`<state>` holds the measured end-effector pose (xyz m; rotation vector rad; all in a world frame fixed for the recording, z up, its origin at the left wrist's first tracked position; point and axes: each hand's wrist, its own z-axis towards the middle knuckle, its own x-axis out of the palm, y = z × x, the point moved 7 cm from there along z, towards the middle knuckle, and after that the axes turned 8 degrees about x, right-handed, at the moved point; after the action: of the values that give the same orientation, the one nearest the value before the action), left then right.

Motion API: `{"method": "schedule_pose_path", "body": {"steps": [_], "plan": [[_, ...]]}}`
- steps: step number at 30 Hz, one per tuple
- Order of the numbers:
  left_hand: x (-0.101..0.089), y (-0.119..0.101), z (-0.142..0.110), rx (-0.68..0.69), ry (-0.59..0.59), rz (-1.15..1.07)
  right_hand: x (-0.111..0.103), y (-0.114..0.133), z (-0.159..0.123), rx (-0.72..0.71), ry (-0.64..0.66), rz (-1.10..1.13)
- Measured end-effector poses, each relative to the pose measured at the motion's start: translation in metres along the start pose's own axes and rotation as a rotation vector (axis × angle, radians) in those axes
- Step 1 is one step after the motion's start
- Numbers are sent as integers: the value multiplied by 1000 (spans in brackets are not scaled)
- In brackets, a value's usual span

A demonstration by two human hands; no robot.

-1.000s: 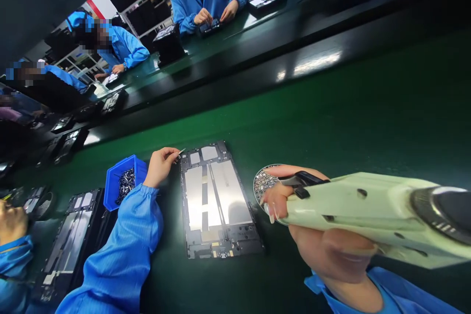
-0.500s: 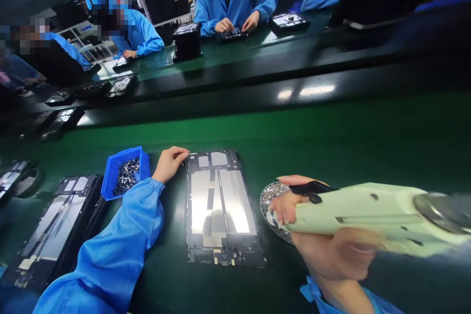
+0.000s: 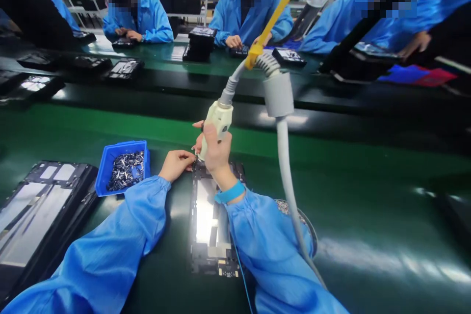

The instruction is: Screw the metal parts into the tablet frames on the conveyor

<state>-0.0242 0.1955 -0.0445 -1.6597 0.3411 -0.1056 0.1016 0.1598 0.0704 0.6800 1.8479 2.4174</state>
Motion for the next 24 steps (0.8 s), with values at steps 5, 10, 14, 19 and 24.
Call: {"method": "schedule_pose_path", "body": {"steps": [5, 10, 14, 19, 24], "plan": [[3, 3, -2, -15, 7, -22, 8, -20, 7, -39, 3, -31], [6, 5, -3, -17, 20, -15, 6, -26, 7, -32, 10, -24], [8, 6, -3, -15, 27, -9, 7, -28, 7, -16, 3, -14], [7, 8, -1, -14, 28, 1, 10, -32, 7, 5, 10, -19], [6, 9, 0, -4, 23, 34, 9, -32, 7, 12, -33, 11]]}}
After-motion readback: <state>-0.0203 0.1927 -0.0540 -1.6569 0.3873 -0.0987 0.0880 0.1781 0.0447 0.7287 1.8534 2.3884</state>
